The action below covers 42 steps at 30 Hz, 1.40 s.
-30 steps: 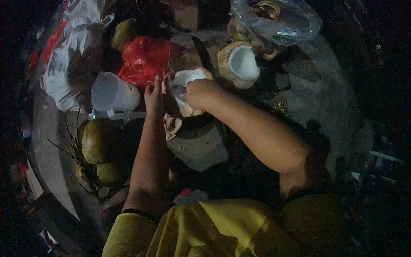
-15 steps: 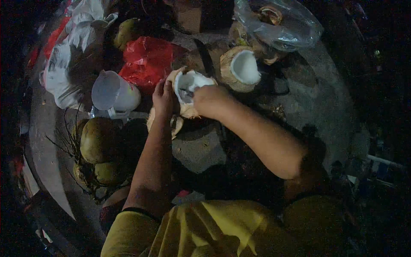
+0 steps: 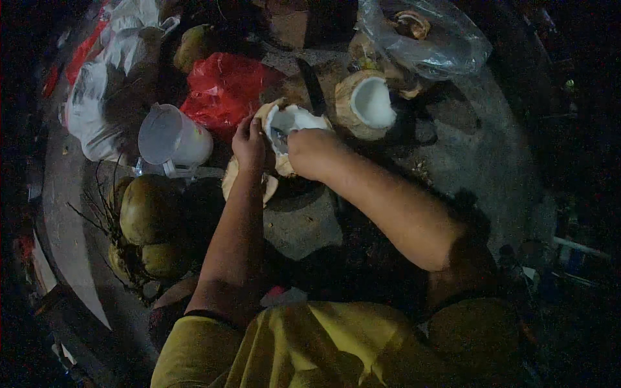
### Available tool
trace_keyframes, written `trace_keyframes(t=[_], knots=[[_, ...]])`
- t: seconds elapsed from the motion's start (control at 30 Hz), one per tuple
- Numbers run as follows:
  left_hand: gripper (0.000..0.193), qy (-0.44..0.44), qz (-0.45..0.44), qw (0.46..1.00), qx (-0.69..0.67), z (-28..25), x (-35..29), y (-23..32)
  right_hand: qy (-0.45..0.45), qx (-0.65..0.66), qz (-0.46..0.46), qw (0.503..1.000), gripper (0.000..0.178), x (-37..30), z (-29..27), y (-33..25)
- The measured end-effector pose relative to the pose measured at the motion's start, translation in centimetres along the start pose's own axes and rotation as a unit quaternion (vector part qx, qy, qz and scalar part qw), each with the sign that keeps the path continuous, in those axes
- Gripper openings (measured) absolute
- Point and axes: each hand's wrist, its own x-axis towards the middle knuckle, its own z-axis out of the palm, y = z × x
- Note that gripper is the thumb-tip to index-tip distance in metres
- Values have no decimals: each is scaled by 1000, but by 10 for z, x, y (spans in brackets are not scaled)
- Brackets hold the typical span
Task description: The person scoops meat out of a coconut shell using a spoon and places it into a small plastic bag.
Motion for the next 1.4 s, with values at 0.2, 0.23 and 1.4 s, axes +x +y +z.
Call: trace_keyframes(t=[0.2, 0.23, 1.4], knots=[[30, -4, -25, 995, -101, 1, -1, 1, -51, 17, 58, 997, 21, -4, -5, 1], [30, -3, -29, 995, -93, -3, 3, -12, -54, 29, 84, 995, 21, 7, -1, 9], [29, -75, -103, 974, -185, 7, 7, 18, 5, -22, -5, 1000, 23, -9, -5, 5]])
